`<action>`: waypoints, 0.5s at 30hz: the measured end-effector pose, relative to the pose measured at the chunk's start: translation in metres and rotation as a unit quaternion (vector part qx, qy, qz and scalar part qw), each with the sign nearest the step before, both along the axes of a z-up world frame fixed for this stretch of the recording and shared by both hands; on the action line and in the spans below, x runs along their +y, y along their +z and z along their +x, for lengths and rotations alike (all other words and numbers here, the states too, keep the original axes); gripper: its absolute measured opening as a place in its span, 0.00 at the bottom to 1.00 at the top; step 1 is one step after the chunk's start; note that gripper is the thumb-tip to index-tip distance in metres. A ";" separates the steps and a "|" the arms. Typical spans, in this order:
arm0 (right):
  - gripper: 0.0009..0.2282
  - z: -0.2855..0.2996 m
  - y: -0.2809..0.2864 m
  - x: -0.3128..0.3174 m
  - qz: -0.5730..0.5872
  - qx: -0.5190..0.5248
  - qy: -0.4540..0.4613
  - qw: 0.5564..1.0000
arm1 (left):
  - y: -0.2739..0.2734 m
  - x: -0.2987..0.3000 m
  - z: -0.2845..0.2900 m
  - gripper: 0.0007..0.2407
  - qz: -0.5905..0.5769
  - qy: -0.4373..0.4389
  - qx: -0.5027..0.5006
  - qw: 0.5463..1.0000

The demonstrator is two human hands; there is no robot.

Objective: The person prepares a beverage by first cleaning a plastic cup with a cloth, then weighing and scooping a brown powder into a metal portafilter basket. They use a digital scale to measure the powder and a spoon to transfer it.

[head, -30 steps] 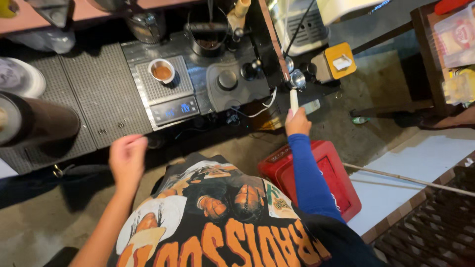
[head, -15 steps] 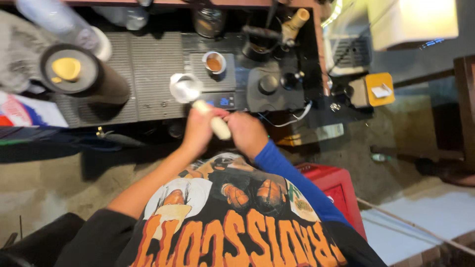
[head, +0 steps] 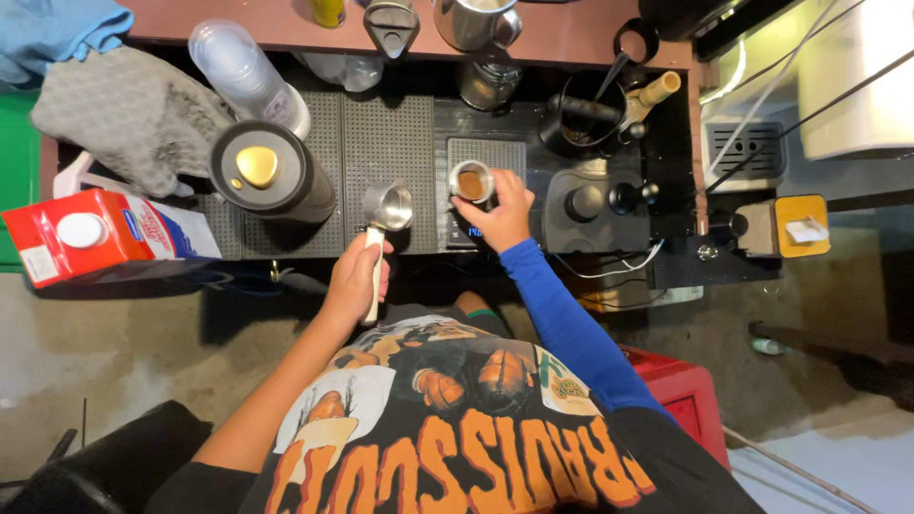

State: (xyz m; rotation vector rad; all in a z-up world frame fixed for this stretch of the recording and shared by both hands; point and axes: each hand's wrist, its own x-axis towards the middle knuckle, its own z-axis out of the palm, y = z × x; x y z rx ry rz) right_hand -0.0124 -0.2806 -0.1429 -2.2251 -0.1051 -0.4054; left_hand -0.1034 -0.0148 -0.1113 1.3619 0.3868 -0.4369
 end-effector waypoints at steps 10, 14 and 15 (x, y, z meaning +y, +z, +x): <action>0.20 0.011 0.052 0.009 0.049 -0.044 0.046 0.997 | 0.058 -0.016 0.055 0.11 0.339 -0.036 -0.392 0.854; 0.20 0.012 0.046 0.009 0.061 0.004 0.043 0.997 | 0.082 -0.033 0.066 0.13 0.442 -0.095 -0.409 0.793; 0.20 0.014 0.044 0.009 0.028 -0.013 0.045 0.999 | 0.086 -0.037 0.067 0.13 0.459 -0.125 -0.394 0.787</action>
